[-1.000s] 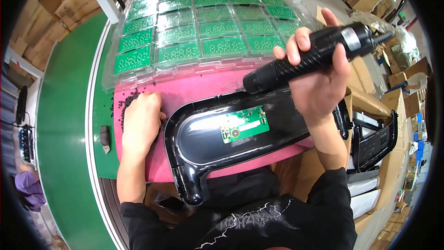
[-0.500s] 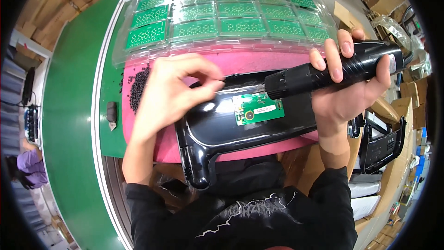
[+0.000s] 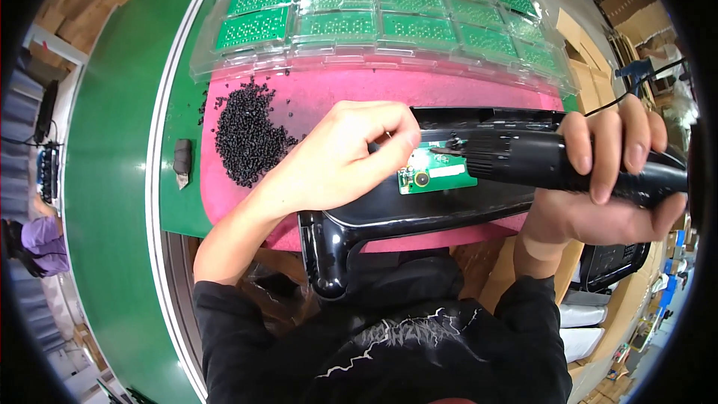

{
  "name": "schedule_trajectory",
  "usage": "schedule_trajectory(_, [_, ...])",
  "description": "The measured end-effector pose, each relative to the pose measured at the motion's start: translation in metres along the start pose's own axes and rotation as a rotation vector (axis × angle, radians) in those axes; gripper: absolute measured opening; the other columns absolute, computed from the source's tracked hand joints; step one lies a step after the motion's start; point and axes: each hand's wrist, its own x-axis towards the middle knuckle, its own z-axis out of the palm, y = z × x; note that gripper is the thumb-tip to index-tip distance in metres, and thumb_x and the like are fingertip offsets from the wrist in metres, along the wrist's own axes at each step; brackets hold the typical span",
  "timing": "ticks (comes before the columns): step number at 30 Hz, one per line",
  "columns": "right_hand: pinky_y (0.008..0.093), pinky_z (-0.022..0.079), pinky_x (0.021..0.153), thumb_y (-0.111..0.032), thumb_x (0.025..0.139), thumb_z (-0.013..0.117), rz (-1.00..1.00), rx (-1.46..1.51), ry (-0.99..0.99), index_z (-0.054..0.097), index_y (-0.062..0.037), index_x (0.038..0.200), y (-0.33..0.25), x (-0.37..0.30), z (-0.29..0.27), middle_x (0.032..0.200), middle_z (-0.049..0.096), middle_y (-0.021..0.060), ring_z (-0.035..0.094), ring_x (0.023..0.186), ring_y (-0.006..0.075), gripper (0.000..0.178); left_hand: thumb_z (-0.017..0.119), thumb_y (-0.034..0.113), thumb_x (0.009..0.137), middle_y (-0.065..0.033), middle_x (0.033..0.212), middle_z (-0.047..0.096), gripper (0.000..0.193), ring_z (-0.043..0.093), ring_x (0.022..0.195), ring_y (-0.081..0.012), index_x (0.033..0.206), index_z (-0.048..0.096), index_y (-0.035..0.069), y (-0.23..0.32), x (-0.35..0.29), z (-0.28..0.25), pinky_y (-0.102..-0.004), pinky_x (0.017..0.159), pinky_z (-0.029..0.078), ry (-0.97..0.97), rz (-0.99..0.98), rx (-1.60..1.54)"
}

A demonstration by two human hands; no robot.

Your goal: Assembling circuit boards into black plastic device housings at a workbench.

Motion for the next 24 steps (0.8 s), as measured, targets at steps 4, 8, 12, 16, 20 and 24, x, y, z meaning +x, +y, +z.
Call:
schedule_trajectory(4, [0.0268,0.042,0.057,-0.038,0.078,0.07,-0.017,0.008,-0.035,0.05,-0.0119,0.096,-0.004,0.0,0.001,0.084,0.052,-0.002,0.051,0.05,0.0065,0.037,0.07,0.003,0.088,-0.009,0.088,0.069,0.008,0.065,0.077,-0.0158,0.091,0.065,-0.003,-0.002,0.0,0.005,-0.0291,0.068,0.051,-0.029,0.18,0.034])
schedule_trajectory(8, [0.0298,0.045,0.057,-0.042,0.081,0.069,-0.003,-0.042,-0.107,0.052,-0.0088,0.1,0.0,-0.003,0.002,0.085,0.052,-0.0002,0.053,0.05,0.0086,0.042,0.07,0.001,0.085,-0.0115,0.087,0.068,0.009,0.068,0.079,-0.0229,0.091,0.065,-0.004,-0.005,0.004,0.009,-0.0312,0.07,0.053,0.012,0.362,0.221])
schedule_trajectory(12, [0.0327,0.048,0.052,-0.049,0.085,0.068,-0.015,-0.112,-0.152,0.05,-0.0099,0.102,0.007,-0.004,-0.002,0.085,0.051,-0.0006,0.052,0.045,0.0096,0.046,0.069,-0.001,0.086,-0.0128,0.087,0.066,0.01,0.067,0.078,-0.0264,0.094,0.063,-0.004,-0.008,0.001,0.015,-0.0333,0.07,0.054,0.035,0.373,0.304])
schedule_trajectory(16, [0.0329,0.049,0.05,-0.051,0.085,0.068,-0.011,-0.124,-0.123,0.049,-0.0113,0.098,0.006,-0.009,-0.001,0.083,0.052,-0.0005,0.052,0.042,0.011,0.046,0.068,0.005,0.088,-0.0123,0.085,0.062,0.011,0.064,0.076,-0.0293,0.095,0.062,-0.001,-0.004,0.0,0.016,-0.0366,0.068,0.052,0.009,0.354,0.313])
schedule_trajectory(20, [0.0326,0.049,0.049,-0.051,0.085,0.069,-0.018,-0.084,-0.128,0.048,-0.0117,0.098,0.009,-0.009,0.0,0.084,0.054,0.0007,0.053,0.043,0.0121,0.046,0.07,0.007,0.086,-0.0111,0.085,0.061,0.014,0.063,0.077,-0.029,0.093,0.059,0.0,-0.01,0.004,0.019,-0.037,0.066,0.051,0.01,0.465,0.384])
schedule_trajectory(24, [0.0336,0.05,0.05,-0.05,0.086,0.071,0.042,-0.114,-0.188,0.048,-0.0113,0.1,0.008,-0.008,-0.002,0.083,0.054,0.0014,0.055,0.045,0.0129,0.047,0.075,0.006,0.08,-0.0121,0.088,0.063,0.021,0.063,0.081,-0.0306,0.093,0.06,-0.001,-0.008,0.005,0.018,-0.038,0.07,0.053,-0.057,0.456,0.439])
